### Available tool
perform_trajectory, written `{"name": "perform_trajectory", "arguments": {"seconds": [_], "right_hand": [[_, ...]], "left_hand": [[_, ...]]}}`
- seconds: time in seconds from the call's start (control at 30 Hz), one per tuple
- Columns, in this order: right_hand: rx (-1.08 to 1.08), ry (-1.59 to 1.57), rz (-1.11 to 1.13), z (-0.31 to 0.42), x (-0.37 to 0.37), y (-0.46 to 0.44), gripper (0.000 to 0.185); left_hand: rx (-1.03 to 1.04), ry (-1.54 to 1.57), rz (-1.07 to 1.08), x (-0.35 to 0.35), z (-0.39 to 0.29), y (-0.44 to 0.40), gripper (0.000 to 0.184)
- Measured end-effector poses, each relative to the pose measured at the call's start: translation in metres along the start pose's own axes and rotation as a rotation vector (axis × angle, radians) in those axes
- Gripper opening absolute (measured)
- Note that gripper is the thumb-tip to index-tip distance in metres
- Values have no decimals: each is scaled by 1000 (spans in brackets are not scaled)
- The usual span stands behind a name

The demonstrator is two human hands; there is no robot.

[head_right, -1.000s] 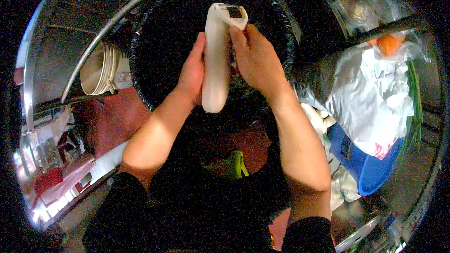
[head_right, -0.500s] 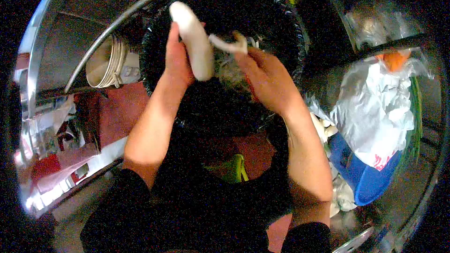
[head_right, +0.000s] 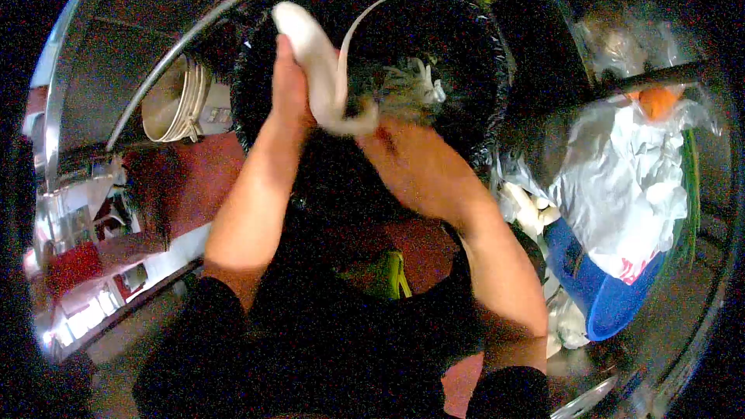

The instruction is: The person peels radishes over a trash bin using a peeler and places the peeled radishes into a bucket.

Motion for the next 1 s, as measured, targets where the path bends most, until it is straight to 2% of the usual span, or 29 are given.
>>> {"name": "perform_trajectory", "arguments": {"seconds": [0.03, 0.07, 0.13, 0.2, 0.23, 0.27, 0.33, 0.4, 0.47, 0.53, 0.6, 0.67, 0.73, 0.8, 0.9, 0.93, 1.0], "right_hand": [[-7, -1, 8, -7, 5, 3, 42], [-160, 18, 31, -7, 12, 5, 41], [-306, 34, 58, 15, 8, 8, 40], [348, -370, 28, -23, -18, 9, 42], [245, -424, -58, -25, -27, 2, 40], [253, -426, -67, -37, -25, -6, 40], [7, -276, -362, -35, -48, -20, 39], [-24, -259, -407, -34, -53, -27, 40], [-49, -288, -453, -31, -60, -30, 43], [13, -254, -419, -36, -58, -34, 42], [19, -198, -426, -36, -53, -33, 41], [26, -133, -318, -31, -30, -27, 41], [34, -107, -105, -10, -1, -11, 43], [16, -44, 205, 2, 27, 5, 43], [71, -55, 239, -2, 21, 9, 42], [127, -183, 111, -7, 6, 8, 42], [205, -404, -81, -23, -21, 2, 41]], "left_hand": [[-37, 76, -85, -14, -6, -3, 75], [-71, 150, -159, -23, -9, -5, 76], [-28, 162, -175, -25, -16, -2, 75], [-119, 112, -55, -7, -7, 7, 73], [-131, 102, 54, 10, -3, 18, 72], [-112, 63, 120, 22, 3, 21, 69], [-127, -15, 135, 38, 21, 31, 66], [-179, 0, 284, 58, 34, 43, 60], [-137, -31, 342, 67, 40, 49, 58], [-157, 7, 368, 71, 48, 51, 57], [-187, 6, 300, 65, 52, 49, 59], [-141, -93, 278, 51, 40, 37, 60], [-70, 7, 32, 15, 17, 14, 63], [-81, 72, -45, -12, -1, -3, 67], [-132, 259, 11, -13, -9, -6, 63], [-129, 158, 121, -3, -10, -2, 62], [-150, 38, 186, 17, -1, 10, 71]]}}
Point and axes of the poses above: each hand's wrist, its own y-axis away from the middle knuckle, its own x-axis out of the palm, z = x × y, the point moved 9 cm from there along -y, towards the middle knuckle, and after that the axes turned 3 degrees about z, right-handed, at the moved point
